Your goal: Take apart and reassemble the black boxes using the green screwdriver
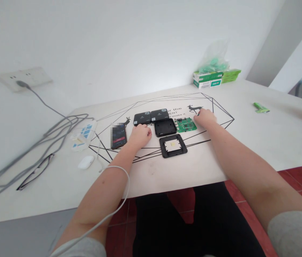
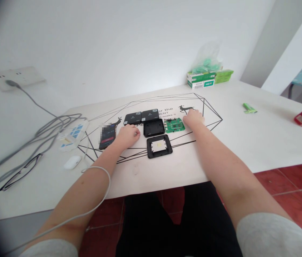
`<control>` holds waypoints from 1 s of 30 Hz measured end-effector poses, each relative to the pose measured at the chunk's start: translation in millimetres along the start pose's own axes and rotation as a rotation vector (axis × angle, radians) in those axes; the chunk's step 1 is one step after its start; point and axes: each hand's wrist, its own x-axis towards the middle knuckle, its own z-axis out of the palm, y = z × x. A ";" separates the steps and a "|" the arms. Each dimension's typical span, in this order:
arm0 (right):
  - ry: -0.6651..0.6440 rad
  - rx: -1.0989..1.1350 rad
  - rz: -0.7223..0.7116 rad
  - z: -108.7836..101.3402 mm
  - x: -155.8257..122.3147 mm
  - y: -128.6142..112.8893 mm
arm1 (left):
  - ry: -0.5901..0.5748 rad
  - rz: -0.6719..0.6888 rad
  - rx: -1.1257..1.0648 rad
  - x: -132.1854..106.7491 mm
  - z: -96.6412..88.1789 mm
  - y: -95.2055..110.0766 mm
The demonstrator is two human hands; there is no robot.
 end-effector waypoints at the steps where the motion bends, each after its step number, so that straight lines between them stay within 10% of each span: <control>1: -0.001 -0.001 0.001 -0.1 0.0 0.0 | 0.002 -0.001 0.004 0.0 0.2 0.2; 21: 0.019 -0.020 0.001 2.3 -0.6 0.7 | 0.038 -0.034 -0.056 -3.2 -2.9 0.1; 30: 0.209 -0.016 -0.043 3.6 -6.8 -6.3 | 0.216 0.199 -0.263 -6.1 -5.9 0.7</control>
